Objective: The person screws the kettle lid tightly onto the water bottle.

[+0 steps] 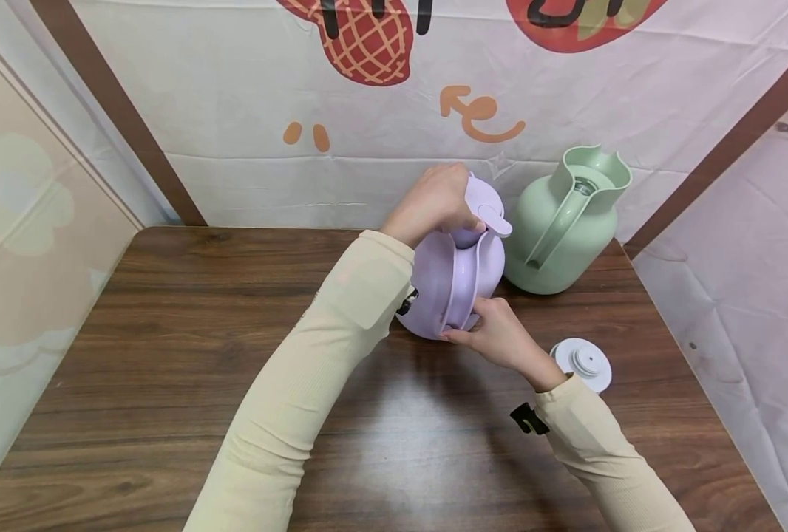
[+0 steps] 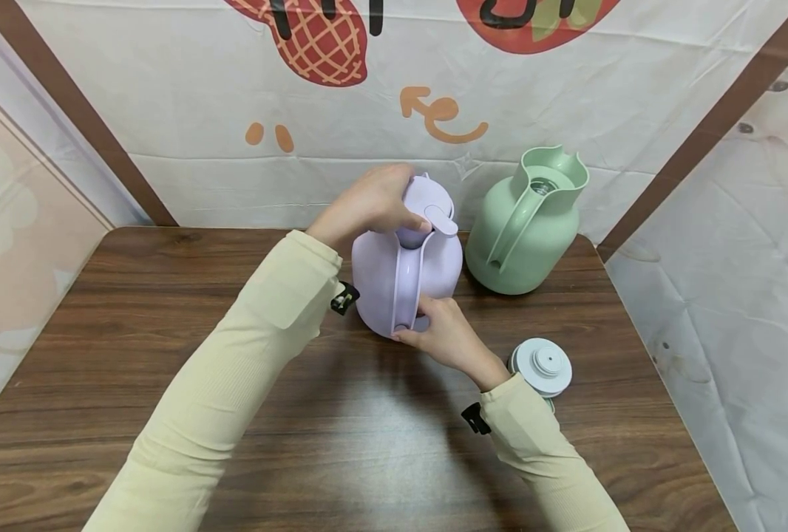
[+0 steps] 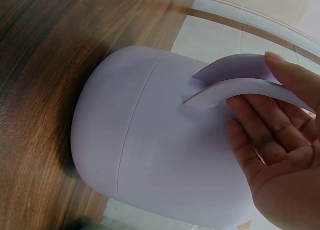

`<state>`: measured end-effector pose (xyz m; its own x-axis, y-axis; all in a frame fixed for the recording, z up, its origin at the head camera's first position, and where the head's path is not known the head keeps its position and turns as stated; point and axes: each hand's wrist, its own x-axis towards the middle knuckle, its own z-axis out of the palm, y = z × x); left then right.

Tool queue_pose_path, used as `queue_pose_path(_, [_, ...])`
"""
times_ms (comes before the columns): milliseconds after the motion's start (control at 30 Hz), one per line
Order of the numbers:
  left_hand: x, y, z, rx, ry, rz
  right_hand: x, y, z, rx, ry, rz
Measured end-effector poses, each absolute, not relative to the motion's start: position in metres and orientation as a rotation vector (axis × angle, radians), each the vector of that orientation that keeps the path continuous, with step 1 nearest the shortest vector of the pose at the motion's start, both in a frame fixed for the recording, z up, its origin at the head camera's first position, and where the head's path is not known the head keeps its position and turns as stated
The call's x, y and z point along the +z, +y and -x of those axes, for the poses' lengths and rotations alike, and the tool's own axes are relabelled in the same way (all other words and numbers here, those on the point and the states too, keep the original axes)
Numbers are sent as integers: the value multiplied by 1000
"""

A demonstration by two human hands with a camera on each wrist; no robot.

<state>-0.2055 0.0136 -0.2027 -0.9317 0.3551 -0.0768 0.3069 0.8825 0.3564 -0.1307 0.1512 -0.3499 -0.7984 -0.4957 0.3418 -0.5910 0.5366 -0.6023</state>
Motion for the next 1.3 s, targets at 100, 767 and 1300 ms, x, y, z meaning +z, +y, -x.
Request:
queue_pose_path(100, [-202,14,205,524,2897,-493,-350,152,131,1115,-2636,-939])
queue_pose_path(767, [-194,15,208,501,2834,-424,-349,152,131,1108,-2646,-939])
queue_pose_path(1300, [-193,14,208,443,2810,-430,-351,152,130,1104,-2652,-931])
